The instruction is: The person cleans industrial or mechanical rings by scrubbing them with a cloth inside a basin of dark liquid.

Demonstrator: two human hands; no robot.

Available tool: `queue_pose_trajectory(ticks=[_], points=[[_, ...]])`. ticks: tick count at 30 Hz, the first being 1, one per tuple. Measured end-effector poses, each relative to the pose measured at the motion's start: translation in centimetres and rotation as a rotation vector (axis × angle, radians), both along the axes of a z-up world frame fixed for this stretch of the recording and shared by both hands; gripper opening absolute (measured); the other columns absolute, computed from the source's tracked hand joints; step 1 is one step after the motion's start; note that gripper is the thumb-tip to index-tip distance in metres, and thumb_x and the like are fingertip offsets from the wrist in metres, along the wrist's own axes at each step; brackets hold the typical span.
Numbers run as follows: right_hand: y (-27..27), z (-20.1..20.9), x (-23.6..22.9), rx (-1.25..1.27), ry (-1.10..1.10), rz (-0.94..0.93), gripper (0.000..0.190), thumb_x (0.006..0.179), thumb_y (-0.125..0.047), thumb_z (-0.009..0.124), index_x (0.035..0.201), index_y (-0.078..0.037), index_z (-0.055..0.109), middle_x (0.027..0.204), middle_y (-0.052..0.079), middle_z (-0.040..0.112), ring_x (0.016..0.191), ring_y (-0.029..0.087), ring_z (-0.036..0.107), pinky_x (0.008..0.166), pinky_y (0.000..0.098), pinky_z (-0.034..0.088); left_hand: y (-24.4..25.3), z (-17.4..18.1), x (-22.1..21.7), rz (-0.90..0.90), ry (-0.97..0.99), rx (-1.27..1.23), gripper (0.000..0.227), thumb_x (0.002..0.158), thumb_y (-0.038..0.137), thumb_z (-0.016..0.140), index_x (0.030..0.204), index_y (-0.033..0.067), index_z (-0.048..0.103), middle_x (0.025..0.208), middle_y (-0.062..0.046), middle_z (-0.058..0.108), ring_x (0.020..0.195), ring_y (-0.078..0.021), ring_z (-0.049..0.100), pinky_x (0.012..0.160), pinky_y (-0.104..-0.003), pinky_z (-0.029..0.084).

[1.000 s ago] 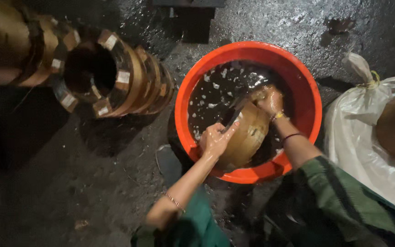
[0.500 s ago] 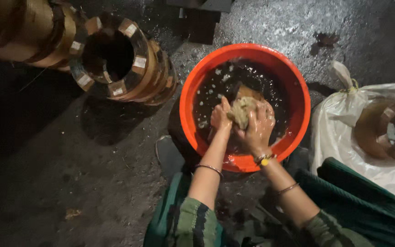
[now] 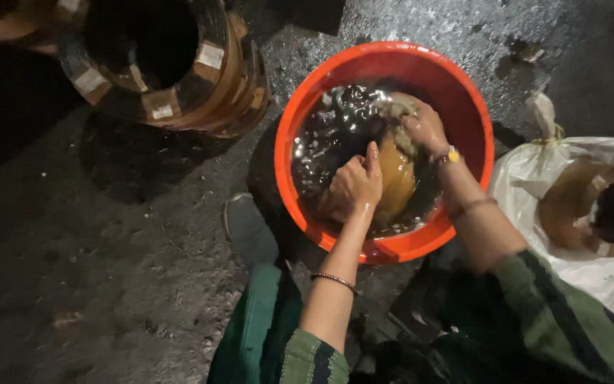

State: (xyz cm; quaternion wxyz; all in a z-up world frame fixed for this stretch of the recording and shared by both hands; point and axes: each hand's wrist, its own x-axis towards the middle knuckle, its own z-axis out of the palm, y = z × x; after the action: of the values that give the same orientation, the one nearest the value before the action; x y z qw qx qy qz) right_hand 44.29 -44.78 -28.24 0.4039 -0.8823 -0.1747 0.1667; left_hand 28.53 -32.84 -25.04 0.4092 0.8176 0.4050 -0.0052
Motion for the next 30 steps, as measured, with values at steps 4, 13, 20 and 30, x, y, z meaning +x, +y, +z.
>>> queue_pose_trajectory(ticks=[4,13,20,30], points=[[0.0,-0.3,1.2,-0.125,0.104,0.034,0.047,0.080,-0.017,0.060,0.126,-0.013,0.071,0.118,0.012,0.073,0.112,0.029,0.069,0.096,0.0372,0.051,-0.2,0.0,0.4,0.063,0.051,0.066,0.064,0.088,0.069,0.054,0.075,0.0110,0.078,0.075,-0.022,0.072,0.074,-0.0451,0.071,0.065,-0.056,0.053],[-0.4,8.1,-17.2,-0.301,-0.760,-0.047,0.049,0.082,-0.032,0.074,0.128,-0.014,0.072,0.145,0.021,0.053,0.128,0.045,0.048,0.105,0.0543,0.039,-0.3,-1.9,2.4,0.116,0.085,0.065,0.057,0.095,0.054,0.049,0.080,0.0078,0.080,0.085,-0.023,0.075,0.082,-0.0457,0.071,0.075,-0.057,0.055],[2.2,6.5,-15.1,-0.459,-0.694,-0.192,0.041,0.089,-0.041,0.071,0.125,-0.021,0.073,0.143,0.011,0.060,0.131,0.042,0.053,0.112,0.0528,0.043,1.2,1.3,-1.5,-0.058,0.082,-0.019,0.057,0.102,0.050,0.037,0.093,0.0129,0.079,0.089,-0.025,0.073,0.085,-0.0478,0.070,0.076,-0.058,0.055],[0.3,-5.9,1.1,-0.198,0.463,-0.116,0.038,0.086,-0.045,0.068,0.110,-0.018,0.080,0.103,0.011,0.077,0.094,0.026,0.070,0.086,0.0415,0.055,2.0,-4.1,-5.8,0.024,-0.112,-0.027,0.058,0.105,0.051,0.039,0.091,0.0101,0.078,0.085,-0.023,0.072,0.082,-0.0440,0.069,0.072,-0.054,0.050]])
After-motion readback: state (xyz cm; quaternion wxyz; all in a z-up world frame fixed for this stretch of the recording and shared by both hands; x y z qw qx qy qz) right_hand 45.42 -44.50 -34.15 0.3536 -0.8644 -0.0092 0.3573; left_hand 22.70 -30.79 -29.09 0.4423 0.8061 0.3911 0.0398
